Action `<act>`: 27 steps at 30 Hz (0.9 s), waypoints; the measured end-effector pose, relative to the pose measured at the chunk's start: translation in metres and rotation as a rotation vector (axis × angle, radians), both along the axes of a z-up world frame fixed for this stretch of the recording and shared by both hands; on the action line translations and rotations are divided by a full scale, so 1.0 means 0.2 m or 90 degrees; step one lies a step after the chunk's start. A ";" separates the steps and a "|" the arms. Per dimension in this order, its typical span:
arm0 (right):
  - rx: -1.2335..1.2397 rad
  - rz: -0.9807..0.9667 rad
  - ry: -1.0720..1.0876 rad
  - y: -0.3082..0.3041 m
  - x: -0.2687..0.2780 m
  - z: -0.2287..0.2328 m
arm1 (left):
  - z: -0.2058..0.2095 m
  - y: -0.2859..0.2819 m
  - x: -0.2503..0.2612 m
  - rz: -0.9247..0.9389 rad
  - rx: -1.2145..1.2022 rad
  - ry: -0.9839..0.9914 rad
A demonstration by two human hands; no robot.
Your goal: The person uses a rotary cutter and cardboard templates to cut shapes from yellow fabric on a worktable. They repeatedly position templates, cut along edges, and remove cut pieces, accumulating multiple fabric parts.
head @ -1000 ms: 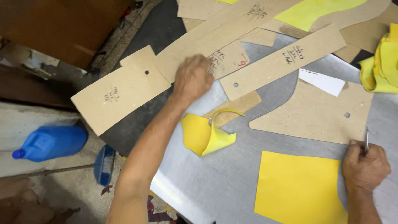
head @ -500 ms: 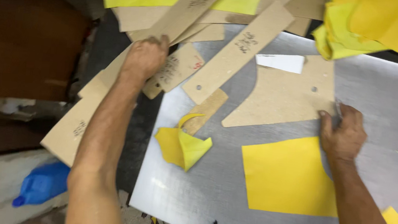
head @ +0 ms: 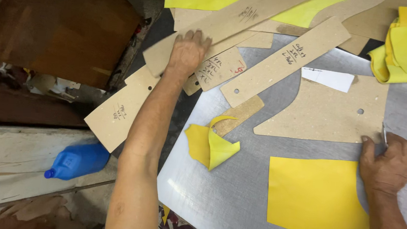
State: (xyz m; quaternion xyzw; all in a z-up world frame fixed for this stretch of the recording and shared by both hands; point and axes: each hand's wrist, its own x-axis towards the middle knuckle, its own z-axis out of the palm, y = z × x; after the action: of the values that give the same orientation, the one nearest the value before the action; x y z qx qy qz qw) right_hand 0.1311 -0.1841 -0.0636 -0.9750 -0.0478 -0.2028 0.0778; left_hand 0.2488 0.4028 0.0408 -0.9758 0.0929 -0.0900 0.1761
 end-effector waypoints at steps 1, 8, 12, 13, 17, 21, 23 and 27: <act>0.000 -0.003 0.002 -0.01 0.00 0.02 | -0.03 -0.01 -0.02 0.012 -0.031 -0.003; 0.047 0.047 -0.022 0.01 -0.01 0.03 | 0.02 0.00 0.00 -0.074 0.018 0.117; 0.059 0.049 -0.032 0.00 0.01 0.03 | 0.27 0.04 0.09 -0.107 0.082 0.045; 0.063 0.046 -0.028 0.01 0.00 0.02 | 0.33 0.04 0.11 -0.128 0.094 -0.007; 0.066 0.040 -0.016 0.04 -0.01 0.08 | 0.54 0.01 0.18 -0.178 0.142 -0.159; 0.087 0.045 -0.021 0.08 0.00 0.13 | 0.47 0.01 0.11 -0.169 0.093 -0.090; 0.121 0.038 -0.035 0.08 -0.01 0.15 | 0.33 0.01 0.05 -0.172 0.051 -0.071; 0.146 0.004 -0.003 0.15 0.04 0.23 | 0.02 -0.01 -0.03 -0.050 -0.030 0.123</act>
State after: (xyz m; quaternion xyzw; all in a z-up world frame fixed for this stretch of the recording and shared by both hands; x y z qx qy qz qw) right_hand 0.1388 -0.1547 -0.0174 -0.9589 -0.0276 -0.2093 0.1896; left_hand 0.2424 0.3999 0.0450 -0.9795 0.1453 -0.0048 0.1395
